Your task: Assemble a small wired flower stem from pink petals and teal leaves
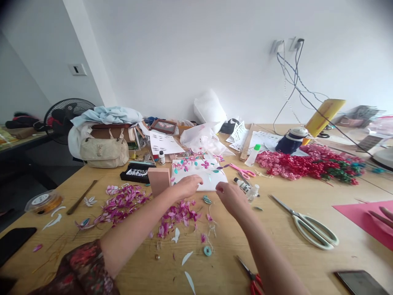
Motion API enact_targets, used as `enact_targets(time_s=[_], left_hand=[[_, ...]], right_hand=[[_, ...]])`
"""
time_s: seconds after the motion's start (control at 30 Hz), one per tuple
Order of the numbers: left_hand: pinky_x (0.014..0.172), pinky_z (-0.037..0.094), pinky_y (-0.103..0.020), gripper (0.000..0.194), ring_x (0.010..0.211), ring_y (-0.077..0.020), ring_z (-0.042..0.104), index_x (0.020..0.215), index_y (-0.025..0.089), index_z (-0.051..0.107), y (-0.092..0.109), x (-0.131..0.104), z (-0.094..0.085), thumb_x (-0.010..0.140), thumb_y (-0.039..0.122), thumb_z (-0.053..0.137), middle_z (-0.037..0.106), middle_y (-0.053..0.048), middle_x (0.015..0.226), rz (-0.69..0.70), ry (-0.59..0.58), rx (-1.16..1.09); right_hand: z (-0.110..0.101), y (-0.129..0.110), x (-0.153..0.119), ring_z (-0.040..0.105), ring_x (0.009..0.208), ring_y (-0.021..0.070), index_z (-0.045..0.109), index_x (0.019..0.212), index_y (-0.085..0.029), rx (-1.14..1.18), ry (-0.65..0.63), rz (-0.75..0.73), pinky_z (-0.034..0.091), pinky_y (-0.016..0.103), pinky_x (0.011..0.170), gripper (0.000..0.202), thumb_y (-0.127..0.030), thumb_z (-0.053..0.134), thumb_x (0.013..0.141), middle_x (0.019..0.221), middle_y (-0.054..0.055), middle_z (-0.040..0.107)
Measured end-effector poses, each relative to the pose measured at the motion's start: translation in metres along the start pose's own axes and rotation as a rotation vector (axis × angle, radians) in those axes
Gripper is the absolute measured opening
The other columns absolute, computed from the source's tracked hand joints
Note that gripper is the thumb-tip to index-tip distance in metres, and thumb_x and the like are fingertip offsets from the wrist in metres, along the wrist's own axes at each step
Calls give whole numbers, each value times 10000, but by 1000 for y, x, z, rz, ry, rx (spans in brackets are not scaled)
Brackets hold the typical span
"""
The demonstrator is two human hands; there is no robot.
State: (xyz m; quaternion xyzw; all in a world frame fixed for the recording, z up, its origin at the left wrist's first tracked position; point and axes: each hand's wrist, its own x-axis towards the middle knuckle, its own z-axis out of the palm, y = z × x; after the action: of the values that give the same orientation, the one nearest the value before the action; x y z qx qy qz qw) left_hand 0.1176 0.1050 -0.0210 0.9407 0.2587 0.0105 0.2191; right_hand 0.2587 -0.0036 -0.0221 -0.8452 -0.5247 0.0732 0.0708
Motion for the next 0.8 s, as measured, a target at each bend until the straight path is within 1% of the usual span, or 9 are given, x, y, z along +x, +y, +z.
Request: enact_targets(time_s=[0.07,0.13,0.23,0.3,0.37,0.47,0.57,0.7,0.8], left_hand=[[928,400,-313,321,1087,-190,521,1110,163,577,5,-19,-6,862,124,376,587,-81,1183,27,10,-81],[854,432,-262,303,989,-161,572,1062,169,602,9,-40,-12,860,166,376,633,-50,1102,57,-11,-171],[745,451,-202,272,898,-127,600,1036,157,597,12,-68,-19,852,196,401,659,-26,1018,88,-47,-285],[739,446,-194,272,886,-114,603,1040,149,590,12,-83,-21,857,176,390,657,-28,1028,76,-53,-341],[745,441,-201,251,874,-118,603,1004,154,611,14,-95,-17,854,172,410,667,-28,996,63,-57,-381],[857,408,-235,232,959,-145,583,1000,174,634,24,-108,3,853,192,456,660,-35,1044,152,-80,-258],[854,419,-236,249,967,-153,572,1051,210,609,40,-114,34,855,187,457,638,-33,1048,255,-169,-101],[814,457,-309,215,944,-218,554,1004,179,603,54,-109,71,807,184,518,576,-87,1027,251,-132,167],[810,466,-336,179,959,-236,540,964,179,599,56,-103,88,801,207,530,550,-93,1043,217,-154,181]], right_hand=[[-4,12,-25,580,689,151,640,752,-194,9,-81,-35,379,250,594,148,-202,510,822,701,0,638],[-3,22,-51,566,635,148,615,641,-198,17,-166,-61,325,239,550,149,-167,534,761,633,-8,626],[4,32,-88,556,615,156,595,595,-206,30,-256,-75,279,240,521,134,-169,543,714,626,-4,633],[11,36,-109,565,635,170,601,622,-217,33,-279,-70,270,246,520,126,-175,525,713,669,9,647],[19,41,-128,588,691,191,615,681,-228,15,-274,-33,288,251,542,125,-164,514,719,760,30,657],[32,51,-153,619,745,203,613,757,-240,-40,-281,74,334,260,583,120,-164,521,746,860,47,641],[46,59,-172,640,743,198,589,788,-245,-21,-315,164,366,270,589,142,-254,458,838,864,49,619],[57,64,-184,645,766,190,567,835,-232,47,-252,152,393,282,624,219,-296,366,891,902,70,597],[58,64,-186,643,794,209,556,821,-237,60,-228,201,392,294,628,225,-311,357,894,881,70,608]])
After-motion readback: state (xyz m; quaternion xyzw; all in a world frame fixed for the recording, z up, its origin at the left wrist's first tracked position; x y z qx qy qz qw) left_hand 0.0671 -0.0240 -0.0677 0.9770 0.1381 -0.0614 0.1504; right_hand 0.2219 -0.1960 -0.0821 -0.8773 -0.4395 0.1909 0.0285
